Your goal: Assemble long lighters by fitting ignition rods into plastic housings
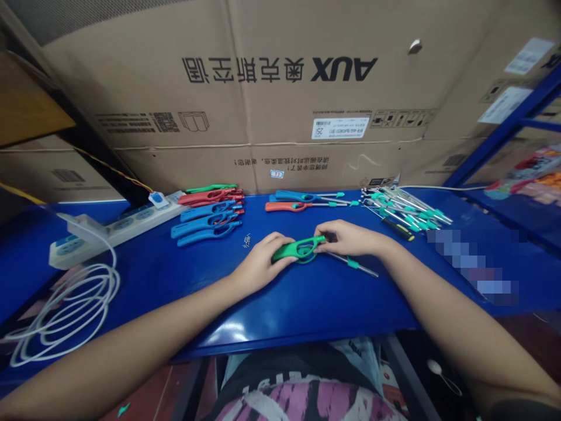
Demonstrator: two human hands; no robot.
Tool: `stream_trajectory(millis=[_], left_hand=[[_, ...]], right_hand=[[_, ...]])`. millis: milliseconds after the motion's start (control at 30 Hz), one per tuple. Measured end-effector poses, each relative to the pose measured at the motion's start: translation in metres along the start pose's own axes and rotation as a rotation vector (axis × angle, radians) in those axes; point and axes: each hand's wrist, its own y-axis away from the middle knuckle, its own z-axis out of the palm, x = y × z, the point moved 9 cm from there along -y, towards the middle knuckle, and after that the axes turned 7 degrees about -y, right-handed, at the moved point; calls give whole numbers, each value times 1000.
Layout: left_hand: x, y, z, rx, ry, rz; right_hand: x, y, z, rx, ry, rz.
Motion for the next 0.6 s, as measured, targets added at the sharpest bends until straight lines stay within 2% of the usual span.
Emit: stream_trajectory(millis=[167, 267, 400, 500, 600], left_hand=[[-10, 0, -4, 84, 89, -96], [-20, 1, -6, 153, 269, -180], [-30, -1, -17, 257, 453, -213], [-35, -1, -26, 264, 396, -242], [-34, 0, -29, 177, 137, -270]], right_hand=[[-1, -1, 0, 11, -13, -23], [-4, -1, 2, 7, 35, -53], [-9, -1, 1, 31, 94, -130], [-11, 0, -3, 67, 155, -152], [-12, 1, -5, 99, 196, -150]])
